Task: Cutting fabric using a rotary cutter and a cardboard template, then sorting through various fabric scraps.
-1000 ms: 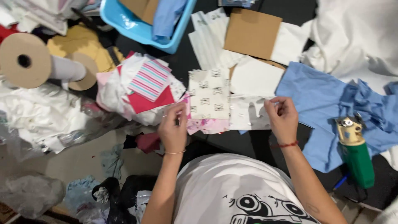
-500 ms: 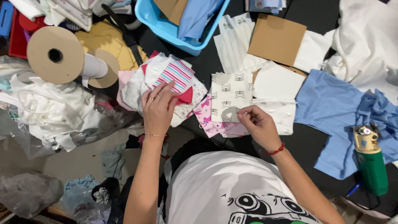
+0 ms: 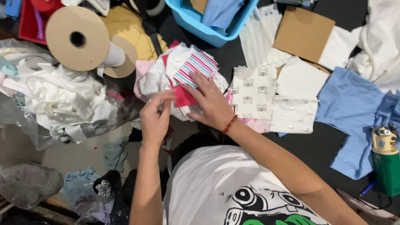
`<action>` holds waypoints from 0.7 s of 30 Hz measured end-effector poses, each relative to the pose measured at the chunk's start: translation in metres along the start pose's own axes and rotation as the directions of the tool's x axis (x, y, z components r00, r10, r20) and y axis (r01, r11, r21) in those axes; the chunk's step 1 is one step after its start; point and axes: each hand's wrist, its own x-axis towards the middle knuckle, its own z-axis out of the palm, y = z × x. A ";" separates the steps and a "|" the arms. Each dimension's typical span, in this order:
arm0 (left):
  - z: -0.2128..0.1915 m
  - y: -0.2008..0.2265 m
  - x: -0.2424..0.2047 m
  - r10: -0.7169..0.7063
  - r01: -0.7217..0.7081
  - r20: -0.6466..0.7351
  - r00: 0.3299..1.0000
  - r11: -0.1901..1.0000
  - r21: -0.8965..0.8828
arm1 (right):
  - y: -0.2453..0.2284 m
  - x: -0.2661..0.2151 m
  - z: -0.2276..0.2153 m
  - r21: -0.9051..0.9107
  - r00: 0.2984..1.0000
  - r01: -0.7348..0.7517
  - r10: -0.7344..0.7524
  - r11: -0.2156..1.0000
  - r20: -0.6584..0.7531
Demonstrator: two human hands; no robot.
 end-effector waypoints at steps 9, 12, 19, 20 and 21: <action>0.005 -0.031 -0.031 -0.355 0.330 -0.101 0.930 0.922 -0.203 | 0.019 0.023 -0.006 0.474 0.866 -0.441 0.500 0.762 0.002; 0.008 -0.030 -0.029 -0.460 0.445 -0.087 0.884 0.883 -0.151 | 0.035 0.026 -0.013 0.535 0.757 -0.591 0.644 0.603 0.109; 0.017 -0.039 -0.026 -0.535 0.538 0.057 0.843 0.840 -0.074 | 0.040 0.024 -0.021 0.696 0.544 -0.696 0.761 0.174 0.354; 0.018 -0.041 -0.026 -0.539 0.543 0.065 0.839 0.838 -0.051 | 0.048 0.021 -0.014 0.707 0.528 -0.690 0.775 0.155 0.346; 0.018 -0.043 -0.025 -0.545 0.548 0.071 0.835 0.836 -0.027 | 0.055 0.018 -0.006 0.717 0.514 -0.684 0.787 0.136 0.340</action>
